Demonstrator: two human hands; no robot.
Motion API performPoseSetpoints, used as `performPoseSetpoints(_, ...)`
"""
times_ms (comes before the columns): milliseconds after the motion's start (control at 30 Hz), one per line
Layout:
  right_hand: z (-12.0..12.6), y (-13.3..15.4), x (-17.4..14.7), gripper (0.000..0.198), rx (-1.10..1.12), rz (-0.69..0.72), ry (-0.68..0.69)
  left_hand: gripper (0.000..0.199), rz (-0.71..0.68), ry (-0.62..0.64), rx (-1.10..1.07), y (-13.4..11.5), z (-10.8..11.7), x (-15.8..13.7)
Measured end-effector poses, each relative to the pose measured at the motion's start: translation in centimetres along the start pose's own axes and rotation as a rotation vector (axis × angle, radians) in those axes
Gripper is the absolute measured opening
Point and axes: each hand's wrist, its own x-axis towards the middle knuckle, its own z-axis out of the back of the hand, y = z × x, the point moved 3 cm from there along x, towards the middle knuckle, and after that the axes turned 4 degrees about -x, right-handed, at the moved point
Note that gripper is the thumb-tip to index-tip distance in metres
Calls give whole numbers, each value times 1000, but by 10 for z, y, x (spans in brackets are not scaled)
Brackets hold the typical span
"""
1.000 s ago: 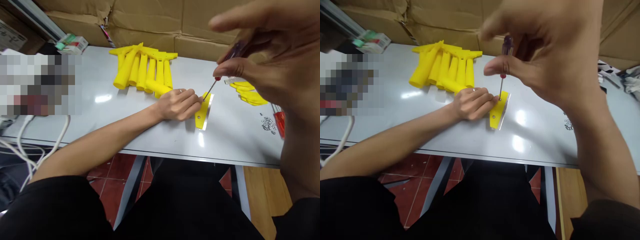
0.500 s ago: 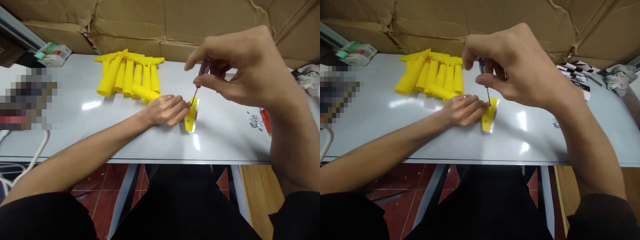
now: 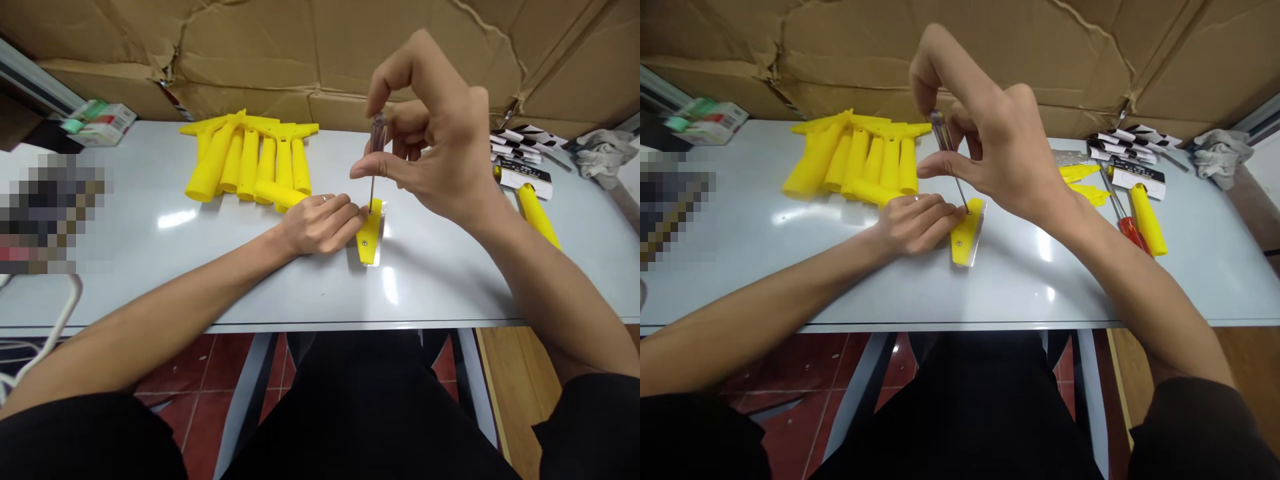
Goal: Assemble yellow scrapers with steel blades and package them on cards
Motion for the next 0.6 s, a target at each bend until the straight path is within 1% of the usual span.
performPoseSetpoints(67, -4, 2, -3, 24, 9, 14, -74, 15, 44, -16, -1, 2, 0, -1)
performPoseSetpoints(133, -8, 3, -5, 16, 65, 45, -130, 10, 92, -27, -21, 3, 0, -2)
performPoseSetpoints(233, -13, 3, -3, 10, 255, 36, -163, 10, 119, -24, -39, 3, 0, -2)
performPoseSetpoints(267, -14, 3, -2, 12, 341, 34, -174, 11, 115, -17, -31, 3, -1, -2)
performPoseSetpoints(333, -16, 2, 0, 24, 462, 36, -214, 13, 110, 9, 1, 2, -1, -2)
performPoseSetpoints(400, -17, 1, 1, 31, 441, 61, -291, 13, 121, 52, 20, 1, -3, -4)
performPoseSetpoints(467, -18, -1, 2, 31, 378, 92, -335, 13, 151, 95, 4, 2, -4, -7)
performPoseSetpoints(500, -19, -3, 2, 30, 371, 104, -328, 12, 172, 105, -19, 2, -5, -9)
performPoseSetpoints(600, -21, -6, 2, 20, 443, 129, -219, 8, 227, 86, -124, 4, -4, -12)
